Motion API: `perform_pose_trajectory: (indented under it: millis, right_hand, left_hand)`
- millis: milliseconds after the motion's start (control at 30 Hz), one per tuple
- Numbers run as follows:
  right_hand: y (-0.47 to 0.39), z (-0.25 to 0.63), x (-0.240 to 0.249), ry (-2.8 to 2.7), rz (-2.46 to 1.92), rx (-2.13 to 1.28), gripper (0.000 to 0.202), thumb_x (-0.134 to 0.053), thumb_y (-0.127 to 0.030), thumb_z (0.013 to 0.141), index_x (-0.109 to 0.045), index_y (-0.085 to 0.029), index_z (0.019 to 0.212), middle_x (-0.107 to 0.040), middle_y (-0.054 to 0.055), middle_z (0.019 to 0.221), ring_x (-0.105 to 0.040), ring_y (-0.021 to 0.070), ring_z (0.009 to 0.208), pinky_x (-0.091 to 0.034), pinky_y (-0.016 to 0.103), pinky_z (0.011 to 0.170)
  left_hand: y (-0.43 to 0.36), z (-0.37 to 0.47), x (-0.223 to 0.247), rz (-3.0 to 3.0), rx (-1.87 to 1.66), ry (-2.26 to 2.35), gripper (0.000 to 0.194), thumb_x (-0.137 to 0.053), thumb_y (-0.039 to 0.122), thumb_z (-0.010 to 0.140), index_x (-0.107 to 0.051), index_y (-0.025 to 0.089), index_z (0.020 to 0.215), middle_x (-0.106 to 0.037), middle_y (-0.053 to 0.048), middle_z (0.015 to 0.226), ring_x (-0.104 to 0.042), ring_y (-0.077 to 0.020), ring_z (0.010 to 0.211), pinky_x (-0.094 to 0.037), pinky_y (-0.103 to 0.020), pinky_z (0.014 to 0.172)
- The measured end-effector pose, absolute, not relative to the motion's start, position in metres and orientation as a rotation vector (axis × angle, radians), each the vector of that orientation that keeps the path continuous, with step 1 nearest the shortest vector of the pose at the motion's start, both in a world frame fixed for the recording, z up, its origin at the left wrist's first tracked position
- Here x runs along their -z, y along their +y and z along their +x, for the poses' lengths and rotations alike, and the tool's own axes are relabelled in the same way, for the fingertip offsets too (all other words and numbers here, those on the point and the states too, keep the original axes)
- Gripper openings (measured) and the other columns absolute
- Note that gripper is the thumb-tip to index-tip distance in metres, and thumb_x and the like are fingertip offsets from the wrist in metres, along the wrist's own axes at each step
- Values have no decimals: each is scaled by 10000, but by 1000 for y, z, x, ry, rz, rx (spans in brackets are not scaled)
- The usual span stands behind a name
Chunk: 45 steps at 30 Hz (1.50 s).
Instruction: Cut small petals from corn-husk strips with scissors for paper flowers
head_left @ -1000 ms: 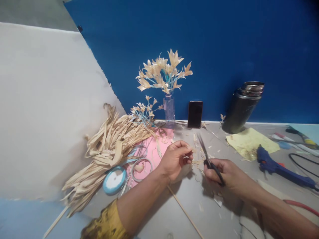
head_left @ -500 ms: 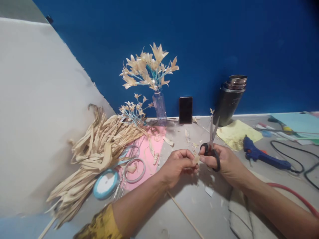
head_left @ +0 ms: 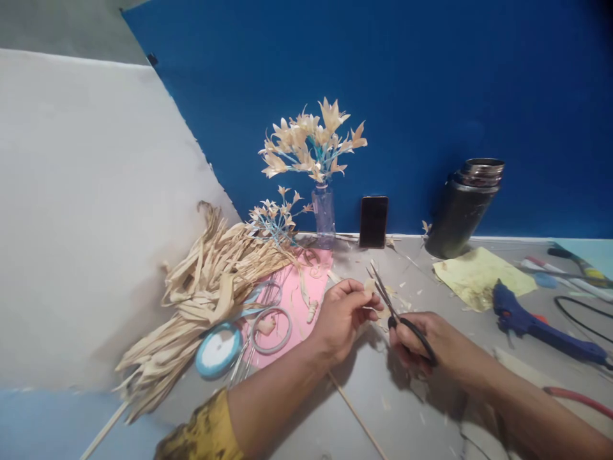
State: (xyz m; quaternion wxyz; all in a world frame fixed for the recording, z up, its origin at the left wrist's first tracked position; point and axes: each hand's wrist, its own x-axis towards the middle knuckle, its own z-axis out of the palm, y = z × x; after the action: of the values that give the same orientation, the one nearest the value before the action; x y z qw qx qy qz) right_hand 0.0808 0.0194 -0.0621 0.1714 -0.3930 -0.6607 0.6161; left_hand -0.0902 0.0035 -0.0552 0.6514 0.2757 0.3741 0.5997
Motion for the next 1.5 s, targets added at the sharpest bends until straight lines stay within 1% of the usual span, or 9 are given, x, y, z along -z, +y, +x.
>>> perform_pose_trajectory:
  millis: [167, 333, 600, 833, 933, 1033, 1200, 1300, 1500]
  right_hand:
    - [17, 78, 61, -1825, -1128, -1784, 346, -562, -448, 766, -438, -204, 554, -509, -32, 472, -367, 70, 404, -273, 223, 428]
    - [17, 79, 61, -1837, -1193, -1767, 349, -579, -453, 770, -448, -205, 562, -488, -49, 437, -337, 56, 373, -239, 210, 398]
    - [19, 80, 64, -1763, -1189, -1855, 485, -648, -621, 731, -446, -204, 591, -528, -35, 479, -314, 42, 354, -211, 210, 381]
    - [19, 87, 62, -1886, -979, -1850, 606, -506, -760, 803, -526, -163, 707, -558, 3, 571, -400, 80, 447, -289, 226, 449]
    - [18, 86, 57, -1924, -979, -1823, 600, -480, -749, 829, -535, -163, 719, -542, 0, 573, -409, 96, 480, -309, 234, 471]
    - [16, 83, 55, -1964, -969, -1764, 566, -482, -717, 845, -493, -181, 664, -501, -14, 551, -396, 102, 491, -296, 238, 477]
    - [15, 79, 57, -1919, -1006, -1730, 464, -555, -552, 850, -382, -215, 583, -418, -49, 511, -327, 87, 474, -260, 235, 470]
    - [14, 79, 61, -1857, -1041, -1780, 434, -558, -493, 859, -373, -217, 579, -398, -64, 496, -295, 75, 454, -242, 231, 459]
    - [16, 82, 71, -1812, -1034, -1835, 478, -577, -590, 839, -419, -207, 601, -441, -58, 495, -308, 68, 433, -221, 222, 434]
  left_hand:
    - [4, -89, 58, 592, -1369, 850, 196, -715, 167, 666, -524, 161, 710, -645, -27, 685, -626, -138, 663, -436, -234, 607]
    - [3, -88, 59, 598, -1362, 843, 190, -718, 158, 668, -531, 157, 697, -645, -26, 674, -624, -134, 647, -441, -233, 603]
    - [2, -87, 57, 607, -1378, 807, 212, -738, 169, 670, -527, 157, 689, -664, -31, 705, -627, -130, 655, -454, -233, 605]
    - [2, -89, 54, 643, -1334, 808, 183, -697, 143, 643, -514, 159, 651, -670, -42, 681, -623, -133, 637, -463, -241, 608]
    - [2, -88, 54, 644, -1358, 818, 200, -715, 157, 651, -516, 161, 656, -668, -37, 673, -613, -126, 617, -464, -243, 607]
    - [1, -86, 55, 621, -1400, 823, 211, -737, 177, 663, -527, 162, 675, -662, -28, 671, -607, -122, 616, -465, -242, 611]
    - [-1, -83, 56, 586, -1403, 829, 213, -750, 175, 658, -538, 158, 680, -663, -29, 682, -611, -122, 621, -464, -241, 616]
    - [-1, -82, 55, 586, -1407, 816, 218, -756, 168, 658, -540, 156, 681, -666, -30, 691, -612, -121, 629, -460, -236, 613]
    - [-1, -82, 55, 550, -1397, 786, 236, -776, 171, 651, -543, 152, 682, -654, -23, 689, -605, -119, 629, -457, -235, 609]
